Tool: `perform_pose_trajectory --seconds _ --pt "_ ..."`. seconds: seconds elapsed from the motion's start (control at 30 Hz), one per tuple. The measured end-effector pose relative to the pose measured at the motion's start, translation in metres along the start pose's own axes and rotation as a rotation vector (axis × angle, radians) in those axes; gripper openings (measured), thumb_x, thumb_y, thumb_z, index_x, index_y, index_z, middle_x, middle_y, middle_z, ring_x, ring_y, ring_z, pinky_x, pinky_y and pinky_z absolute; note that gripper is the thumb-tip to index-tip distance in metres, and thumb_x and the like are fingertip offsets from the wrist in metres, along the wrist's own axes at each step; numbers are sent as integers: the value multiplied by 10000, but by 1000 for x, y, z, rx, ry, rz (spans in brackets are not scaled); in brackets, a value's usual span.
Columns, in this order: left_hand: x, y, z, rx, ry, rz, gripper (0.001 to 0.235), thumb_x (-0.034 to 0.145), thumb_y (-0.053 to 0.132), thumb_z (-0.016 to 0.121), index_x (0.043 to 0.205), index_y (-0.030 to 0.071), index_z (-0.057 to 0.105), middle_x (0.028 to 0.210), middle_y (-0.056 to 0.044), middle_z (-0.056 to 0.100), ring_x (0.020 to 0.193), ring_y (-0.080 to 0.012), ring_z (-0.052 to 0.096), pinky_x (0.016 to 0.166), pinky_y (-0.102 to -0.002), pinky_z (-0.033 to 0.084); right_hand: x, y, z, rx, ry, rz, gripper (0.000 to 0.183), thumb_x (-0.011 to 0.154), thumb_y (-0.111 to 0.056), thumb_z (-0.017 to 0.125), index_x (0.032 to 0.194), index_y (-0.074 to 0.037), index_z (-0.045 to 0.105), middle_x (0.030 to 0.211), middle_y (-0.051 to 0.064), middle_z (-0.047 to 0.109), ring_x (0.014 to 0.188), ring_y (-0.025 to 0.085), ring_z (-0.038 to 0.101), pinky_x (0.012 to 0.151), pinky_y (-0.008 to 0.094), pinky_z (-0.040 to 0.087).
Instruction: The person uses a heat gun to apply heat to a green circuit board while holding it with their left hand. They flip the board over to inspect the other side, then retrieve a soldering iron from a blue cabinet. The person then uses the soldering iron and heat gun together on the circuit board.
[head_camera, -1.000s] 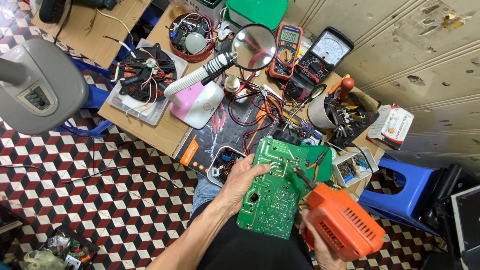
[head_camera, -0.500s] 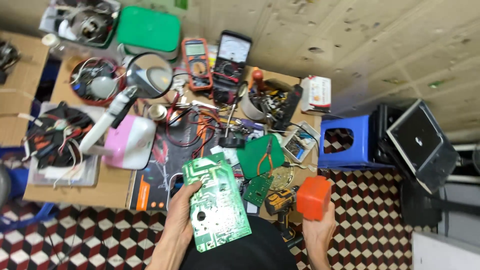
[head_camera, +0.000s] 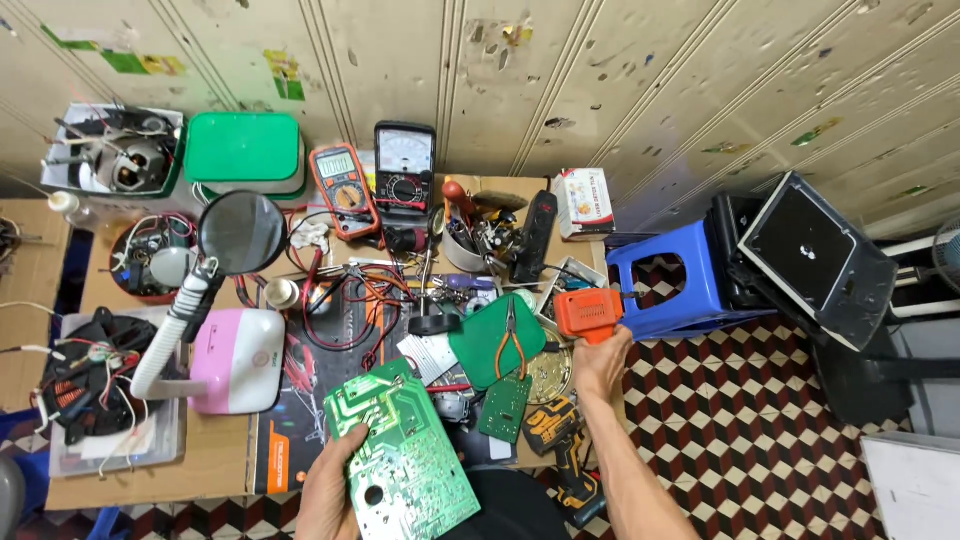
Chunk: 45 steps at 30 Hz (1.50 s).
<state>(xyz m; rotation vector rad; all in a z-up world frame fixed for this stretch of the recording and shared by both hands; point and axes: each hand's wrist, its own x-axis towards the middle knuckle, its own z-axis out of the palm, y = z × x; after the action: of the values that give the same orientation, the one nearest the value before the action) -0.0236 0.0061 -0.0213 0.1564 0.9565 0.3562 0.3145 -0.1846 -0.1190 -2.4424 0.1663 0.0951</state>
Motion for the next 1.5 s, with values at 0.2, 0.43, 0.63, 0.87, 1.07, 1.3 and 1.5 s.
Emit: perform_pose_trajectory --seconds 0.2,0.43,0.63,0.87,1.07,1.3,1.5 --pt "12 4 -28 57 57 25 478 935 135 548 1391 -6 537 1203 -225 703 1007 -321 724 835 -502 599 33 -3 9 -146 -104 17 620 796 -80 767 1311 -2 430 1236 222 538 1095 372 634 949 494 540" --pt "8 6 -8 58 129 30 475 947 113 534 1405 -15 533 1205 -228 704 1034 -309 714 858 -497 596 52 47 27 33 -202 -34 745 758 -116 805 1359 9 382 1304 218 501 1233 352 542 1075 453 432" --pt "-8 7 23 29 136 71 380 924 143 590 1263 -24 628 1138 -175 736 1013 -290 723 859 -448 590 73 95 34 55 -375 -107 763 810 -223 778 1472 -83 424 1334 170 622 1213 333 605 1038 457 462" --pt "-10 7 45 -169 -131 245 340 924 72 647 1250 -22 619 1150 -135 725 1021 -222 718 913 -370 596 -7 23 -36 262 -146 -281 517 951 -183 763 1377 28 560 1293 160 643 1145 247 611 987 361 487" --pt "-14 4 51 -195 -134 338 347 919 53 651 1255 2 578 1138 -127 711 1015 -218 713 910 -374 605 -167 -114 -113 159 -648 -558 545 865 -274 756 1346 -47 635 1373 179 624 1251 284 585 1037 402 458" --pt "-5 4 58 -155 -64 398 382 908 68 646 1272 -10 556 1128 -134 707 986 -220 704 873 -375 590 -227 -142 -87 -173 -859 -853 1053 648 -461 887 1474 -26 399 1577 268 297 1415 435 334 1116 498 323" --pt "11 2 53 88 45 338 518 890 132 718 1337 24 478 1246 -160 671 1093 -228 657 967 -363 529 -228 -107 -63 124 -988 -583 828 752 -364 824 1463 -68 517 1641 174 376 1522 308 342 1204 450 289"
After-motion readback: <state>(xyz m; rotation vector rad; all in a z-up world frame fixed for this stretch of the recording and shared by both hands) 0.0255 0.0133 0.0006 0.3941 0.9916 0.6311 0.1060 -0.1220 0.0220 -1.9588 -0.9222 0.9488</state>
